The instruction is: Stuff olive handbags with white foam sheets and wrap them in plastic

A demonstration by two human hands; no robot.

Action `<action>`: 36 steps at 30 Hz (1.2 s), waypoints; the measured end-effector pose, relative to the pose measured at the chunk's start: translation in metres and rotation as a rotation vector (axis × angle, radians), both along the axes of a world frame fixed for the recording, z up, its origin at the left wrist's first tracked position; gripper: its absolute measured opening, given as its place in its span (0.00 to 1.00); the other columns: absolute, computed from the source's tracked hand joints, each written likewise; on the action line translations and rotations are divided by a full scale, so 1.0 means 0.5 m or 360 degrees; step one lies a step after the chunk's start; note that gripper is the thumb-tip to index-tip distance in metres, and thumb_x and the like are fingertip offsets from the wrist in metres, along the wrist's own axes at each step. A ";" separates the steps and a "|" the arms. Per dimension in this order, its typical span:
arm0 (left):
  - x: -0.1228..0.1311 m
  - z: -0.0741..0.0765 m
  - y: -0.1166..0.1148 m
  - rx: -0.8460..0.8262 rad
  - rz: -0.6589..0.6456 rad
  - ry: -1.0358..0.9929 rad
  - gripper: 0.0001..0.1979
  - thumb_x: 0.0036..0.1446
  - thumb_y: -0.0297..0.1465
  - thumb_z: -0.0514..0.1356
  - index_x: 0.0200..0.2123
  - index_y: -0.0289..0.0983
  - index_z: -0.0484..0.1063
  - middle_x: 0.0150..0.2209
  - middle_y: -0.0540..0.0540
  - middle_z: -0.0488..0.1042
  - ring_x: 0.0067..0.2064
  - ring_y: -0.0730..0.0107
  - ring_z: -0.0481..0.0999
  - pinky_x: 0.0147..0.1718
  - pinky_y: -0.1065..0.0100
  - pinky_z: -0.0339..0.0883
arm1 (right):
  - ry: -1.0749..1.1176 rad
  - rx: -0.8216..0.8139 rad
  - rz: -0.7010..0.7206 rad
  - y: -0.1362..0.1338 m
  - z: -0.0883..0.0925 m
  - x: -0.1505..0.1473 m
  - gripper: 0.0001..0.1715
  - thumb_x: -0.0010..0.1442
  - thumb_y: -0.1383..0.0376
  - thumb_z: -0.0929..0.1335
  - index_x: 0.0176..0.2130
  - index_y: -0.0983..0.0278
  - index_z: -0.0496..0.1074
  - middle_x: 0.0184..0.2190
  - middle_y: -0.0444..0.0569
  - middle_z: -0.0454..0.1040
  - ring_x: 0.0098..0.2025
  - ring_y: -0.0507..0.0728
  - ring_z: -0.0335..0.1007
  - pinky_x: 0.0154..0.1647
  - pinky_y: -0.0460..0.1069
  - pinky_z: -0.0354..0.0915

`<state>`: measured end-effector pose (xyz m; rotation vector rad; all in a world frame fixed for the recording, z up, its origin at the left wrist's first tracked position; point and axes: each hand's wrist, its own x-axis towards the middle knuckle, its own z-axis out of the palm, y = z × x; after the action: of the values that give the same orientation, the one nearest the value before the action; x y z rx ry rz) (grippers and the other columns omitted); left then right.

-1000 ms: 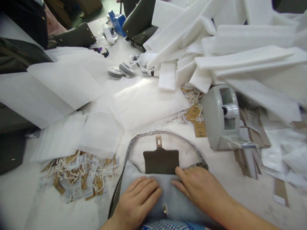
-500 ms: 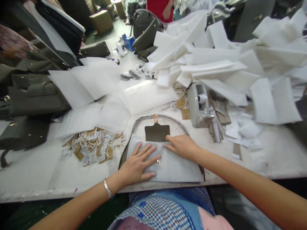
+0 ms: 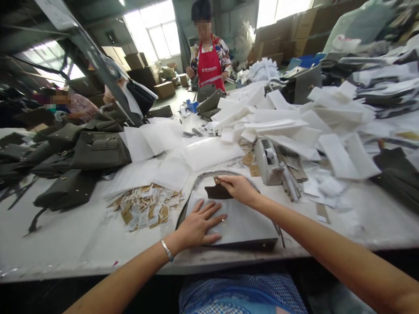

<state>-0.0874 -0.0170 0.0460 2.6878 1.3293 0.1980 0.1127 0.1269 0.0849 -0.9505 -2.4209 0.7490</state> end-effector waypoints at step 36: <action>-0.004 -0.055 -0.053 0.0557 -0.0532 -0.0318 0.22 0.68 0.24 0.53 0.64 0.34 0.60 0.63 0.43 0.68 0.68 0.65 0.58 0.64 0.61 0.63 | 0.0282 0.0465 0.0602 -0.151 -0.152 0.115 0.26 0.70 0.70 0.60 0.65 0.62 0.63 0.62 0.56 0.68 0.66 0.58 0.62 0.65 0.58 0.63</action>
<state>-0.0896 -0.0435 0.0186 3.0193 0.8369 0.6959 0.1704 0.0516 0.0091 -0.3042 -2.4866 0.5504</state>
